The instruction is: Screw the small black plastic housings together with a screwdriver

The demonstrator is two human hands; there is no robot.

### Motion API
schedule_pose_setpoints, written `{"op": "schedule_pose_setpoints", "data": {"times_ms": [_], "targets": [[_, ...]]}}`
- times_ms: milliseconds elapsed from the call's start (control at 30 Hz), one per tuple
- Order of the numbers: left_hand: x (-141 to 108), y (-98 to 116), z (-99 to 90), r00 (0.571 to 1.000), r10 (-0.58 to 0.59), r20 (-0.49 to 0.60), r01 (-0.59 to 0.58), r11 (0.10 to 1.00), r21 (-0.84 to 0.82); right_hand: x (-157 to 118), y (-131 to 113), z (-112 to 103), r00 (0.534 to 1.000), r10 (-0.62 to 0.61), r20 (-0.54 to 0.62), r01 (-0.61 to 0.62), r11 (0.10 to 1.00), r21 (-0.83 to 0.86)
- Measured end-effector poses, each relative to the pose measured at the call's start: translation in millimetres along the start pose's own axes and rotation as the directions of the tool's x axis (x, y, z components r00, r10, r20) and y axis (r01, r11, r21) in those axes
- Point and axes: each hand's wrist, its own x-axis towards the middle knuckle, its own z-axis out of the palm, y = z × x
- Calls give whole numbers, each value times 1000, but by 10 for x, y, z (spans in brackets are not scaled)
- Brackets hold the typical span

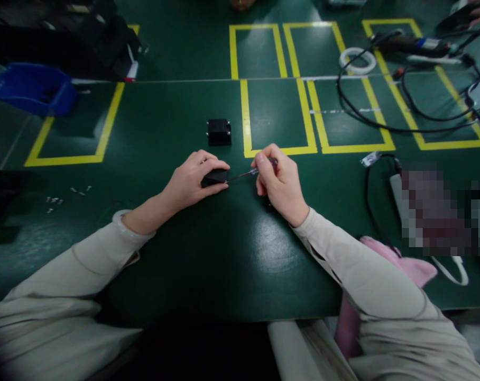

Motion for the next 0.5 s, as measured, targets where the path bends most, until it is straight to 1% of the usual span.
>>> {"op": "schedule_pose_setpoints", "data": {"times_ms": [233, 500], "targets": [[-6, -15, 2, 1000, 2, 2, -2, 1000, -2, 5, 25, 0, 1000, -10, -1, 10, 999, 45], [-10, -13, 11, 1000, 11, -11, -11, 1000, -3, 2, 16, -8, 1000, -8, 3, 8, 1000, -7]]}}
